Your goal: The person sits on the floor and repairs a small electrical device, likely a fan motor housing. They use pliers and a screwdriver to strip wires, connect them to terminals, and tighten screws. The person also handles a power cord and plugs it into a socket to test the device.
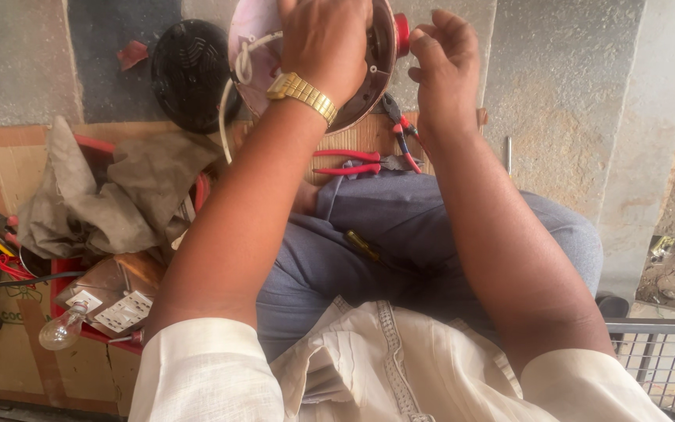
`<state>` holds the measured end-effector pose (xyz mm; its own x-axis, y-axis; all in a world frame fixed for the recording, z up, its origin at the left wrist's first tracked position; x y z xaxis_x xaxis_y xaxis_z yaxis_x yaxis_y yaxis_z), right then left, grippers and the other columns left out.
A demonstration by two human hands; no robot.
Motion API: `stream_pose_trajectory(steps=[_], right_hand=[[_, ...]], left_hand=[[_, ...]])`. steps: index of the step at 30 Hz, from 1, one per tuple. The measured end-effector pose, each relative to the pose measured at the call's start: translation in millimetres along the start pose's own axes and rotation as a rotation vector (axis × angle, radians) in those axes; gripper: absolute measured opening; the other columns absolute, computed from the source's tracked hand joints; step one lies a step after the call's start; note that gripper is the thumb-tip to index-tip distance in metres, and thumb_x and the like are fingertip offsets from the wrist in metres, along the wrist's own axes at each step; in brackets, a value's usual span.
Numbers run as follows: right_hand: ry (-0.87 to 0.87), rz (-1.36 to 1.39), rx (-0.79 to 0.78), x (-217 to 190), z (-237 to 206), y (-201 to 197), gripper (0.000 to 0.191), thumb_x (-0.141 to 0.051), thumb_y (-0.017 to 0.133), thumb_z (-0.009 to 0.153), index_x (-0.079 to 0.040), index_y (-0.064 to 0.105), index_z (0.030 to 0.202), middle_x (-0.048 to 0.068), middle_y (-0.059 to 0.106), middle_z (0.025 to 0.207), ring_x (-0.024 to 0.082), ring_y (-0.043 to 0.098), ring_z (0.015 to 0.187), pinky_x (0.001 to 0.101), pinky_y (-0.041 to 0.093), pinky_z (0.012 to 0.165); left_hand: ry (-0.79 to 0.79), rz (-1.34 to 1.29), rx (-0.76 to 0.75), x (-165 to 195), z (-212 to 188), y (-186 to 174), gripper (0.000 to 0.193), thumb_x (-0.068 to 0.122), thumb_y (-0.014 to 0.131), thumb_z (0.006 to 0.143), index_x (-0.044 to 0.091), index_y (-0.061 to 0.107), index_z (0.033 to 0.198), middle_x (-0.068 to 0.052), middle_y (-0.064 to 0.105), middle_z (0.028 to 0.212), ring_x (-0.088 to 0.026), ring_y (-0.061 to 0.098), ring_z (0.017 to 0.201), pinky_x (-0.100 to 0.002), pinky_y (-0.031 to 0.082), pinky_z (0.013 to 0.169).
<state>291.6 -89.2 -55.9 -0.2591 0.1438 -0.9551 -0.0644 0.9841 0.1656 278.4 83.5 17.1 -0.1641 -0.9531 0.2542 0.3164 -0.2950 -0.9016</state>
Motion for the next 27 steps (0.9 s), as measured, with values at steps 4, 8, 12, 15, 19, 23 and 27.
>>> stream_pose_trajectory(steps=[4,8,12,15,19,23,27], right_hand=[[0.005,0.039,-0.008,-0.2,0.7,2.6,0.051,-0.022,0.068,0.097,-0.004,0.049,0.141,0.010,0.063,0.132,0.018,0.064,0.115,0.0334,0.055,0.092],[-0.006,0.044,-0.027,-0.6,1.2,4.7,0.051,-0.022,0.067,0.098,-0.003,0.048,0.141,0.011,0.063,0.132,0.018,0.065,0.115,0.0336,0.055,0.092],[-0.006,0.063,-0.049,-1.0,0.5,6.4,0.052,-0.022,0.067,0.098,-0.002,0.047,0.142,0.012,0.063,0.132,0.018,0.066,0.112,0.0336,0.054,0.091],[-0.016,0.051,-0.070,-2.1,0.1,7.1,0.053,-0.024,0.067,0.100,-0.002,0.045,0.143,0.012,0.062,0.134,0.017,0.065,0.115,0.0338,0.055,0.093],[-0.022,0.046,-0.066,-2.8,-0.4,7.0,0.053,-0.025,0.067,0.100,-0.002,0.046,0.143,0.011,0.062,0.135,0.018,0.066,0.114,0.0341,0.055,0.094],[-0.021,0.072,-0.059,-1.9,-0.1,7.2,0.053,-0.025,0.068,0.100,-0.003,0.047,0.143,0.010,0.062,0.134,0.017,0.065,0.115,0.0340,0.055,0.093],[-0.032,0.084,-0.054,-1.2,0.4,8.3,0.052,-0.025,0.069,0.100,-0.003,0.048,0.142,0.010,0.062,0.132,0.017,0.065,0.114,0.0337,0.056,0.091]], left_hand=[[0.002,-0.029,0.024,-1.9,-1.2,0.5,0.023,-0.003,0.076,0.065,0.013,0.065,0.078,-0.009,0.068,0.074,-0.036,0.067,0.079,-0.051,0.042,0.078],[-0.009,-0.011,0.021,-2.2,-1.3,3.4,0.022,-0.001,0.076,0.064,0.013,0.066,0.077,-0.010,0.068,0.074,-0.036,0.067,0.079,-0.052,0.042,0.077],[-0.026,-0.006,-0.028,-3.1,-1.0,6.1,0.021,0.000,0.077,0.063,0.012,0.066,0.076,-0.010,0.068,0.073,-0.036,0.067,0.079,-0.053,0.043,0.076],[-0.002,0.029,-0.008,-1.1,-0.8,7.0,0.021,0.000,0.077,0.062,0.012,0.068,0.077,-0.010,0.069,0.073,-0.035,0.068,0.079,-0.053,0.043,0.076],[-0.015,-0.010,0.011,0.0,-0.6,7.6,0.020,-0.001,0.076,0.065,0.010,0.069,0.080,-0.011,0.069,0.075,-0.037,0.067,0.081,-0.053,0.043,0.075],[-0.040,-0.038,-0.033,-3.5,-1.0,8.5,0.018,-0.002,0.074,0.067,0.012,0.069,0.077,-0.010,0.069,0.074,-0.036,0.067,0.080,-0.053,0.044,0.076],[-0.061,-0.038,-0.049,-5.7,0.0,11.7,0.015,-0.001,0.074,0.070,0.012,0.069,0.076,-0.011,0.070,0.073,-0.037,0.068,0.077,-0.053,0.045,0.072]])
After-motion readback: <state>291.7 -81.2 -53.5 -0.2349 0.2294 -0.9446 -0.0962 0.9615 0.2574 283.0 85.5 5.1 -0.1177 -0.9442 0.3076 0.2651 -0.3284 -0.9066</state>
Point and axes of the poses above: each hand's wrist, its own z-axis towards the middle knuckle, its own y-axis out of the palm, x = y × z, the point moved 2 cm from there along z, towards the middle knuckle
